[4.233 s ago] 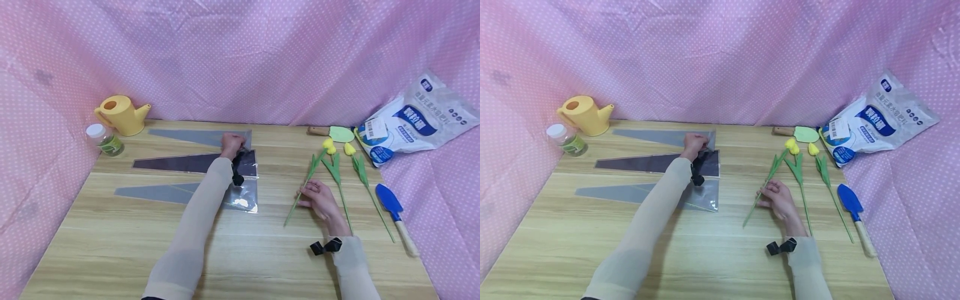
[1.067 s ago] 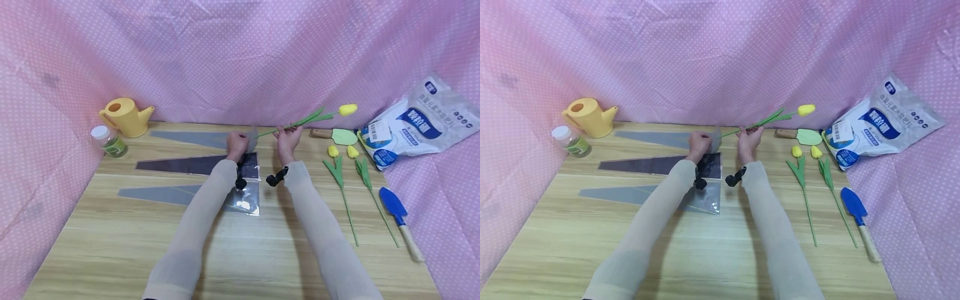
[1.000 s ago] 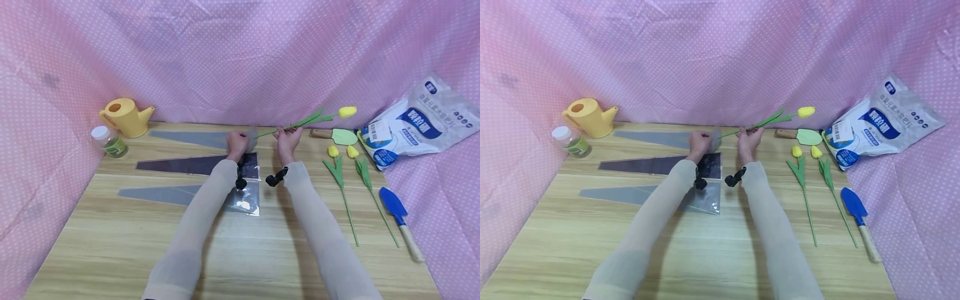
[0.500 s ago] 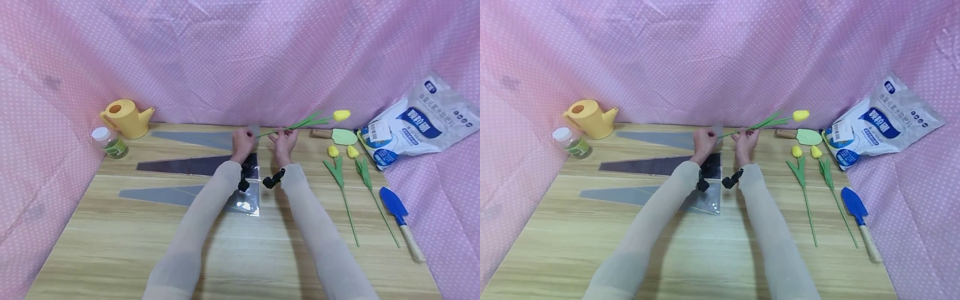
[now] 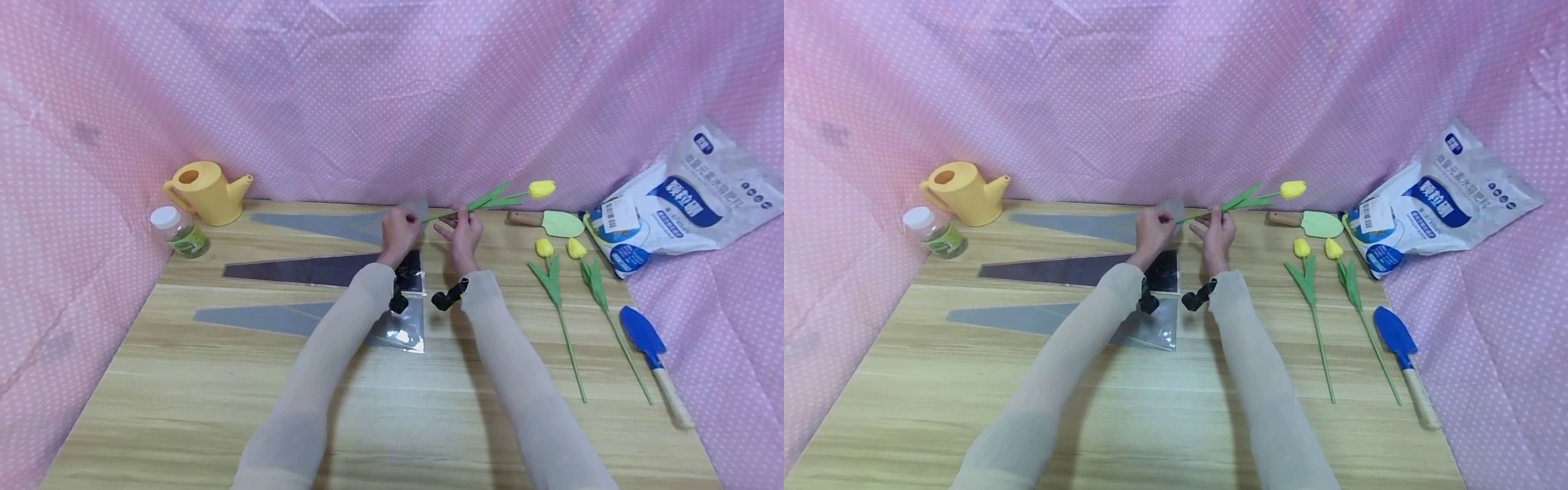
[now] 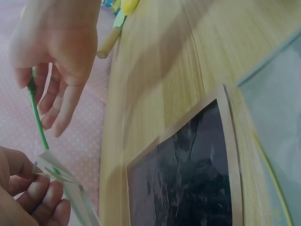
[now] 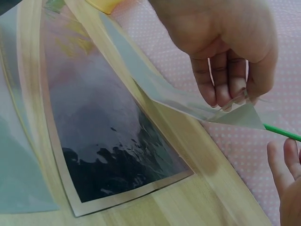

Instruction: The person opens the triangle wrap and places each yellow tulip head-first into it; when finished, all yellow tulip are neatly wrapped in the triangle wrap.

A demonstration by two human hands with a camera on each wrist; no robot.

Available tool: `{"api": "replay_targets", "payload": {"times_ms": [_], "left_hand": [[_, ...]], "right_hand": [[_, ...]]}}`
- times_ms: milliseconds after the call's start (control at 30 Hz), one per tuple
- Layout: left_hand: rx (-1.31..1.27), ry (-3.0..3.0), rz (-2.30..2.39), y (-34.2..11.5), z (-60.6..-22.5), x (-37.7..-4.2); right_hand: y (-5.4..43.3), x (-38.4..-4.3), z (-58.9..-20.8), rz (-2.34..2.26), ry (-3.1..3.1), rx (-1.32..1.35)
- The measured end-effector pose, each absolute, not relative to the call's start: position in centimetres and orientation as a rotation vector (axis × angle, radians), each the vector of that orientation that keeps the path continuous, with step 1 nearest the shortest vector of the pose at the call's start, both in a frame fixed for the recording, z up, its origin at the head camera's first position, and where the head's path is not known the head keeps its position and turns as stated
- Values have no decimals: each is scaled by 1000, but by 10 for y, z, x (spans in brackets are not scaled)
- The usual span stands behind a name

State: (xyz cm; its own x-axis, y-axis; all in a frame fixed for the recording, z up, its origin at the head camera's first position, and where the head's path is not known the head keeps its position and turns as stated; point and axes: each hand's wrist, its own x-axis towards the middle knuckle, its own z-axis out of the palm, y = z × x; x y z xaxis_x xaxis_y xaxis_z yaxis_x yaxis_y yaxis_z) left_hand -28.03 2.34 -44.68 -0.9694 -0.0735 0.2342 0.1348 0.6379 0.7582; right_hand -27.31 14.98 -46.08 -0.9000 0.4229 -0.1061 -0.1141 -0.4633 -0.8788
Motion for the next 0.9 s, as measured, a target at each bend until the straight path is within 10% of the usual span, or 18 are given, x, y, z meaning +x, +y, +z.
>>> {"api": "replay_targets", "payload": {"times_ms": [900], "left_hand": [[-101,-2636,-1228,29,-438,-278]], "right_hand": [[142,-269,-465,2348,-1504,-455]]}}
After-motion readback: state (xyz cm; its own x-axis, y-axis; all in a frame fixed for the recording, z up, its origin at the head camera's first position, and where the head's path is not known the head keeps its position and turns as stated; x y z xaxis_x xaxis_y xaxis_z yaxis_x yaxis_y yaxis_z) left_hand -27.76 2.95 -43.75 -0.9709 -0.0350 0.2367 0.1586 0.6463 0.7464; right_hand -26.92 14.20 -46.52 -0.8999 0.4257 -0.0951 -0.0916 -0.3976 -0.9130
